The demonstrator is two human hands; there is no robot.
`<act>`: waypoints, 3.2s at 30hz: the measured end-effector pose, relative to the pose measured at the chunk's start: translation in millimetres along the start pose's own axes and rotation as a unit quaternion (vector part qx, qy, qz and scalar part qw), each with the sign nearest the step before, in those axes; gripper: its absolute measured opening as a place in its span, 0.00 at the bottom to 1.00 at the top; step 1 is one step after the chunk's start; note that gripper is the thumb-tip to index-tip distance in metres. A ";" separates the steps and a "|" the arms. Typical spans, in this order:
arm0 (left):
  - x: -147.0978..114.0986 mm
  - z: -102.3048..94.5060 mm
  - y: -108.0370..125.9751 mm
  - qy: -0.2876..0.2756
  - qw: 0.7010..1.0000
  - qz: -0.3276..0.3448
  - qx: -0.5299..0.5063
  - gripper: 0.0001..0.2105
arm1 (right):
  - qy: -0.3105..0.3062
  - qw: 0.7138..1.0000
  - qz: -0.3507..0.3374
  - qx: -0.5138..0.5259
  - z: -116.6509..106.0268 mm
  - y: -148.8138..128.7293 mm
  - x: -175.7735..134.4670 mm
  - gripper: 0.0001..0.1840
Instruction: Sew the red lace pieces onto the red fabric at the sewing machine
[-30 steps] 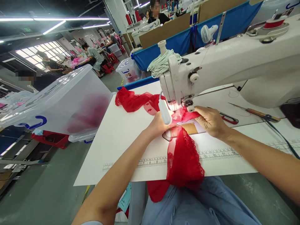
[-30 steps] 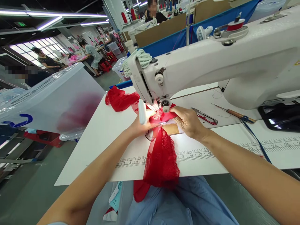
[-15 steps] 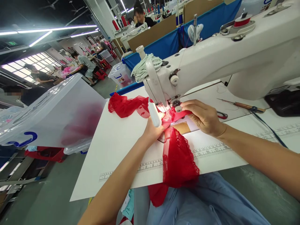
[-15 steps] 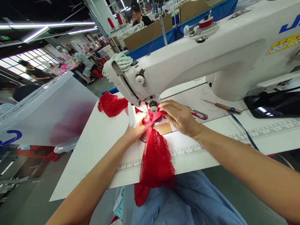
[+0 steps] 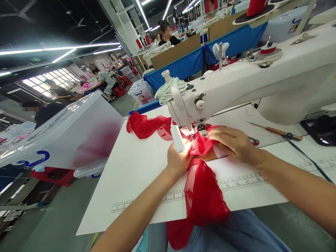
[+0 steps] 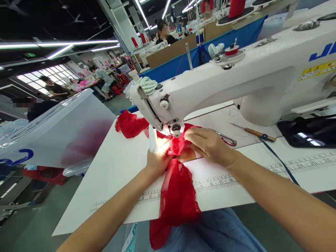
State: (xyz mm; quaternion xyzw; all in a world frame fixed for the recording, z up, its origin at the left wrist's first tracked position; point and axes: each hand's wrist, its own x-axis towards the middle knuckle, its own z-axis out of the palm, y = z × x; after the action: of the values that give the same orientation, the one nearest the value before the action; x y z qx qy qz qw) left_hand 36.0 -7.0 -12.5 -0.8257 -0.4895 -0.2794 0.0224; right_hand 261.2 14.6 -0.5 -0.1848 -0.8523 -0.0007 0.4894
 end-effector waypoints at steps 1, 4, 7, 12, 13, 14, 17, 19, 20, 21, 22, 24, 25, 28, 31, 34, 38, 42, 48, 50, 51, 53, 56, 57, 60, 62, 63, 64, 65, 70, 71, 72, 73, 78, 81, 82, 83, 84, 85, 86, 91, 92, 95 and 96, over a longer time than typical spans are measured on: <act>-0.7 -0.6 1.6 0.003 1.000 0.015 0.016 0.09 | -0.020 1.000 -0.005 -0.003 -1.7 0.4 -0.6 0.08; -2.0 -2.4 6.7 0.015 0.997 0.052 0.060 0.14 | -0.074 0.997 -0.005 -0.030 -4.3 0.3 -2.0 0.17; -3.1 -4.9 10.2 0.029 0.992 0.084 0.093 0.16 | -0.118 0.989 -0.024 -0.086 -4.0 -1.6 -1.8 0.24; -3.4 -5.8 7.8 0.016 0.983 0.141 0.121 0.15 | -0.169 0.974 -0.042 -0.142 -0.9 -7.4 1.7 0.19; -3.0 -5.5 6.8 0.005 0.981 0.152 0.123 0.15 | -0.177 0.974 -0.038 -0.133 -0.1 -8.6 2.2 0.18; -2.6 -5.5 6.1 -0.008 0.979 0.162 0.125 0.16 | -0.185 0.975 -0.032 -0.121 1.0 -9.7 2.4 0.18; -2.6 -10.8 8.5 -0.042 0.974 0.179 0.135 0.15 | -0.214 0.972 -0.014 -0.093 5.2 -11.1 0.4 0.18; -3.7 -19.7 14.1 -0.071 0.972 0.176 0.139 0.12 | -0.217 0.972 -0.013 -0.092 8.7 -10.1 -2.9 0.17; -4.5 -25.2 17.5 -0.092 0.972 0.170 0.135 0.09 | -0.217 0.971 -0.014 -0.096 10.5 -9.2 -4.8 0.17; -5.2 -30.7 20.8 -0.123 0.971 0.159 0.126 0.07 | -0.216 0.971 -0.011 -0.100 12.0 -8.3 -6.5 0.18; -6.0 -35.9 23.6 -0.149 0.971 0.151 0.114 0.09 | -0.216 0.971 -0.008 -0.102 13.2 -7.4 -7.8 0.18; -7.4 -43.2 27.2 -0.176 0.970 0.139 0.089 0.18 | -0.228 0.968 0.002 -0.102 14.5 -6.0 -9.2 0.18; -8.1 -44.9 27.7 -0.170 0.972 0.137 0.081 0.23 | -0.232 0.967 0.005 -0.103 14.7 -5.6 -9.3 0.18; -10.2 -43.5 25.9 -0.138 0.979 0.130 0.071 0.37 | -0.231 0.967 0.001 -0.110 14.1 -5.5 -7.5 0.19; -12.6 -38.4 23.4 -0.116 0.982 0.130 0.077 0.43 | -0.239 0.965 0.003 -0.110 13.1 -6.7 -5.2 0.20; -14.7 -35.2 22.8 -0.112 0.982 0.127 0.086 0.44 | -0.232 0.966 0.002 -0.110 12.1 -7.8 -3.7 0.20; -16.4 -33.8 22.8 -0.116 0.981 0.120 0.098 0.43 | -0.227 0.969 -0.006 -0.100 11.2 -7.6 -4.6 0.21; -17.2 -33.1 21.9 -0.115 0.980 0.123 0.107 0.42 | -0.249 0.963 0.010 -0.103 10.6 -6.4 -8.8 0.20; -17.4 -34.3 22.5 -0.136 0.976 0.120 0.119 0.42 | -0.261 0.960 0.024 -0.099 9.2 -6.8 -10.5 0.21; -17.4 -34.7 22.7 -0.132 0.977 0.119 0.120 0.42 | -0.261 0.960 0.024 -0.099 9.0 -7.0 -10.1 0.21; -17.4 -34.8 22.6 -0.129 0.977 0.122 0.121 0.42 | -0.259 0.960 0.023 -0.099 9.1 -7.0 -10.0 0.21; -17.4 -35.0 22.0 -0.131 0.976 0.125 0.124 0.41 | -0.251 0.963 0.022 -0.099 9.5 -7.0 -10.1 0.21; -17.3 -35.0 20.9 -0.135 0.975 0.121 0.127 0.40 | -0.235 0.967 0.019 -0.098 10.3 -7.0 -10.5 0.20; -17.2 -34.9 20.5 -0.131 0.976 0.120 0.126 0.40 | -0.231 0.968 0.018 -0.099 10.5 -7.2 -10.6 0.20; -17.4 -34.4 18.8 -0.125 0.977 0.119 0.125 0.39 | -0.226 0.969 0.017 -0.101 11.4 -7.6 -11.2 0.19; -17.4 -34.1 16.9 -0.130 0.976 0.122 0.129 0.38 | -0.221 0.969 0.018 -0.104 12.6 -7.7 -12.1 0.20; -17.3 -34.1 15.8 -0.132 0.975 0.121 0.129 0.38 | -0.219 0.969 0.019 -0.109 13.4 -7.6 -12.7 0.20; -16.9 -34.3 14.6 -0.133 0.976 0.119 0.126 0.37 | -0.218 0.969 0.020 -0.115 14.3 -7.4 -13.3 0.21; -16.1 -34.6 13.4 -0.134 0.977 0.116 0.122 0.37 | -0.217 0.968 0.022 -0.121 15.3 -7.0 -14.0 0.22; -7.5 -38.9 7.0 -0.152 0.975 0.123 0.108 0.29 | -0.219 0.966 0.027 -0.133 19.2 -4.8 -16.6 0.22; -5.4 -39.7 5.7 -0.153 0.974 0.129 0.106 0.28 | -0.220 0.966 0.025 -0.134 19.6 -4.5 -16.8 0.23; -3.7 -40.3 4.4 -0.152 0.974 0.134 0.102 0.28 | -0.221 0.965 0.023 -0.137 20.0 -4.3 -17.1 0.24; -2.2 -40.6 3.2 -0.150 0.974 0.139 0.098 0.28 | -0.221 0.965 0.021 -0.140 20.3 -4.2 -17.3 0.26; -1.1 -38.9 0.3 -0.141 0.975 0.147 0.093 0.29 | -0.220 0.963 0.024 -0.156 21.8 -4.6 -19.5 0.32; -2.4 -37.2 -0.6 -0.123 0.976 0.153 0.092 0.32 | -0.217 0.964 0.022 -0.154 22.4 -4.0 -22.0 0.34; -2.6 -36.9 -1.1 -0.117 0.977 0.156 0.091 0.33 | -0.217 0.964 0.023 -0.151 22.6 -3.6 -23.1 0.34; -2.7 -36.6 -1.8 -0.113 0.977 0.158 0.091 0.33 | -0.219 0.964 0.025 -0.149 22.7 -3.2 -24.5 0.34; -2.7 -36.5 -2.6 -0.108 0.977 0.160 0.091 0.34 | -0.221 0.964 0.026 -0.147 22.8 -2.8 -25.9 0.34; -2.7 -36.3 -3.2 -0.104 0.977 0.160 0.091 0.34 | -0.224 0.963 0.029 -0.147 22.8 -2.5 -27.2 0.33; -2.7 -36.2 -3.7 -0.098 0.978 0.160 0.092 0.34 | -0.226 0.962 0.032 -0.147 22.8 -2.4 -28.3 0.33; -5.6 -35.1 2.2 -0.090 0.978 0.158 0.099 0.37 | -0.221 0.966 0.023 -0.133 20.7 -4.3 -23.2 0.33; -6.8 -35.2 5.2 -0.099 0.977 0.159 0.104 0.37 | -0.220 0.967 0.014 -0.125 19.6 -5.3 -19.6 0.32; -10.5 -36.9 15.3 -0.133 0.970 0.165 0.119 0.36 | -0.221 0.969 -0.010 -0.112 14.9 -8.6 -6.9 0.28; -11.4 -37.8 18.3 -0.140 0.968 0.168 0.122 0.35 | -0.220 0.969 -0.015 -0.113 13.3 -9.6 -3.3 0.27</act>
State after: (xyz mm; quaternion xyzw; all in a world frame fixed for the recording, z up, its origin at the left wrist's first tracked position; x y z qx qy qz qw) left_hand 30.3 -37.4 18.2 -0.9181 -0.3724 -0.0912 0.1005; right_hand 248.6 7.0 -8.5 -0.2218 -0.9361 -0.0634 0.2656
